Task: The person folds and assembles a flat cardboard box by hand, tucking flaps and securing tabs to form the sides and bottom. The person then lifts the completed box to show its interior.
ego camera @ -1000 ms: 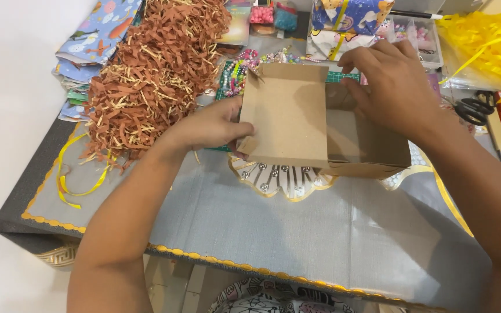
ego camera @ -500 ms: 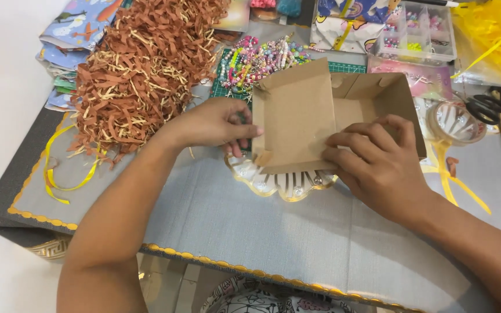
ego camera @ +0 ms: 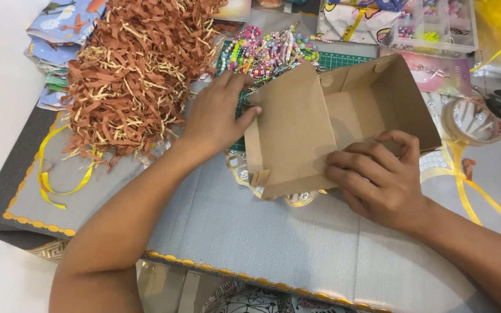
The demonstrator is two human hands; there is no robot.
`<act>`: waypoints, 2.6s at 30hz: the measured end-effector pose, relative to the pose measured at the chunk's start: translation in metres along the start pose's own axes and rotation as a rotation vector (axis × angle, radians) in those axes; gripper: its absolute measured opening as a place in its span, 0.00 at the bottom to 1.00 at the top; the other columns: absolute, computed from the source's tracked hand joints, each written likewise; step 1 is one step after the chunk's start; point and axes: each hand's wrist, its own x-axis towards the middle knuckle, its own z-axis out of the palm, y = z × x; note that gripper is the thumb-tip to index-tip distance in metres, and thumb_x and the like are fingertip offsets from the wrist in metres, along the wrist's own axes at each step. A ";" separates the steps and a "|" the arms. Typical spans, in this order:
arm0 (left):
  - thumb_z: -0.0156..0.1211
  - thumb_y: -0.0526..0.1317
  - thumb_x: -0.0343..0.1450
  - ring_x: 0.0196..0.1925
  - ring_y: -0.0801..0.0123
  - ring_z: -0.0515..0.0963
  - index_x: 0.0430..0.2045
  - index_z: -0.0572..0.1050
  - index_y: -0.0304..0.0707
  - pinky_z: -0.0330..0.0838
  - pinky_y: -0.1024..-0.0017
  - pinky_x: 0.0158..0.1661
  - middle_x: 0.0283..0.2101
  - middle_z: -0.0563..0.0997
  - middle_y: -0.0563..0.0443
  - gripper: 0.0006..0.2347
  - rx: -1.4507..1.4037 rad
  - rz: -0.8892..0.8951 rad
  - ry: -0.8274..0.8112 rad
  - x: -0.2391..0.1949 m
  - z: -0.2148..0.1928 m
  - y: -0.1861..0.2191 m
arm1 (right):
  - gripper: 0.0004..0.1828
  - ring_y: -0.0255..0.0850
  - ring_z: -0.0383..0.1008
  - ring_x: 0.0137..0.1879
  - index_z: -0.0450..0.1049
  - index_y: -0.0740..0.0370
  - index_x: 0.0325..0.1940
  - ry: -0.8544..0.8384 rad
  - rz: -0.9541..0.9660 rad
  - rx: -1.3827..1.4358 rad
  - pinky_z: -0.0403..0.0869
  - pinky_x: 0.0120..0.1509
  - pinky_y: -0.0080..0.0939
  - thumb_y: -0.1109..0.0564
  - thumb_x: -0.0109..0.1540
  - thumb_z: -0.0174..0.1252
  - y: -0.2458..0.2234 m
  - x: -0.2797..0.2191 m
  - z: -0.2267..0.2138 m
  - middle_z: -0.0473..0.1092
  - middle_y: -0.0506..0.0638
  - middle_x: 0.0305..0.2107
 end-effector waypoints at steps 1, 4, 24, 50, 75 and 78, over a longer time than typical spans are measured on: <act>0.72 0.49 0.77 0.57 0.36 0.83 0.60 0.77 0.39 0.77 0.39 0.47 0.60 0.80 0.40 0.20 -0.003 -0.001 0.000 0.000 0.001 -0.001 | 0.09 0.43 0.82 0.51 0.82 0.49 0.49 -0.003 0.000 0.001 0.63 0.69 0.60 0.59 0.77 0.57 0.000 0.000 0.001 0.85 0.40 0.51; 0.69 0.49 0.79 0.51 0.44 0.83 0.51 0.80 0.41 0.75 0.43 0.40 0.51 0.81 0.46 0.14 -0.077 -0.056 -0.076 0.001 0.000 -0.002 | 0.11 0.43 0.83 0.48 0.82 0.50 0.47 0.038 -0.049 -0.016 0.62 0.67 0.59 0.60 0.77 0.54 -0.001 -0.001 0.002 0.86 0.42 0.49; 0.70 0.44 0.80 0.38 0.64 0.88 0.55 0.77 0.51 0.74 0.54 0.33 0.38 0.91 0.60 0.11 -0.174 -0.172 0.142 0.008 -0.029 -0.016 | 0.11 0.47 0.82 0.51 0.83 0.59 0.51 0.093 0.230 -0.103 0.59 0.75 0.64 0.52 0.68 0.65 0.016 -0.012 0.002 0.79 0.48 0.38; 0.61 0.53 0.87 0.41 0.63 0.79 0.44 0.78 0.36 0.73 0.63 0.39 0.44 0.78 0.48 0.17 -0.218 0.247 0.305 -0.004 -0.057 0.042 | 0.10 0.47 0.78 0.53 0.83 0.48 0.41 0.231 0.091 -0.201 0.53 0.80 0.63 0.53 0.78 0.69 0.024 -0.021 0.013 0.86 0.39 0.42; 0.65 0.40 0.82 0.54 0.58 0.78 0.38 0.84 0.46 0.55 0.54 0.62 0.42 0.84 0.60 0.05 -0.318 0.550 0.312 -0.031 -0.039 0.102 | 0.17 0.46 0.75 0.55 0.86 0.44 0.47 0.182 0.163 -0.200 0.55 0.78 0.62 0.33 0.74 0.75 0.005 -0.008 0.005 0.84 0.38 0.45; 0.62 0.42 0.84 0.52 0.59 0.81 0.40 0.84 0.48 0.53 0.54 0.65 0.40 0.85 0.61 0.06 -0.317 0.540 0.303 -0.035 -0.033 0.105 | 0.19 0.42 0.79 0.52 0.84 0.40 0.46 0.225 0.065 -0.222 0.55 0.77 0.62 0.32 0.72 0.82 0.000 -0.010 0.007 0.82 0.34 0.39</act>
